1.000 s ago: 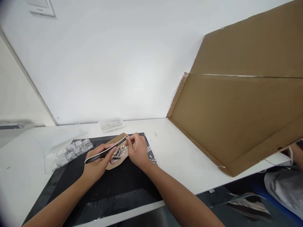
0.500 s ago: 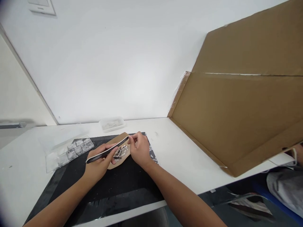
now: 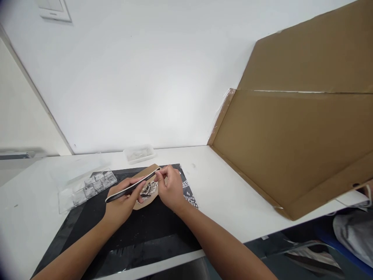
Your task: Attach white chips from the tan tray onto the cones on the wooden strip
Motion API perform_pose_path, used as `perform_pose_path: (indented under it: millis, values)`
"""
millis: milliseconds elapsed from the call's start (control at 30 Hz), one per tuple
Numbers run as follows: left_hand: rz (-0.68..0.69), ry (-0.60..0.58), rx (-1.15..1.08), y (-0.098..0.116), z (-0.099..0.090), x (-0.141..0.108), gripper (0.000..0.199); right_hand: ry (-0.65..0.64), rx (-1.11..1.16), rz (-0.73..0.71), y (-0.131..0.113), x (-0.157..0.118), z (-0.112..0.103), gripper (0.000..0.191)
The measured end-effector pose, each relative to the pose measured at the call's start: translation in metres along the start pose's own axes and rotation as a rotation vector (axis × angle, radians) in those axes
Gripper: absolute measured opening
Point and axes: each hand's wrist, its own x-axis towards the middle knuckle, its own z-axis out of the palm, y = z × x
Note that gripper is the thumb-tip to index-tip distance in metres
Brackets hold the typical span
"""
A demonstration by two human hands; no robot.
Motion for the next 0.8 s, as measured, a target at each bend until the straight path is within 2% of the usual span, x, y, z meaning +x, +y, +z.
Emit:
perform_pose_path:
  millis: [167,400,633,800]
  values:
    - [0.003,-0.002,-0.001,-0.005,0.000,0.001,0.024,-0.055,-0.057,-0.142,-0.007,-0.007,0.008,0.022]
    - [0.007,-0.004,0.016,-0.007,0.001,0.000,0.023,0.006,-0.055,0.001,0.003,0.003,0.001,0.022]
    - [0.010,-0.001,0.000,-0.008,0.000,0.001,0.025,-0.095,-0.064,-0.124,-0.006,-0.007,0.009,0.020]
    - [0.016,-0.009,0.036,-0.008,0.000,0.001,0.025,-0.029,-0.053,-0.014,0.003,0.001,0.003,0.022]
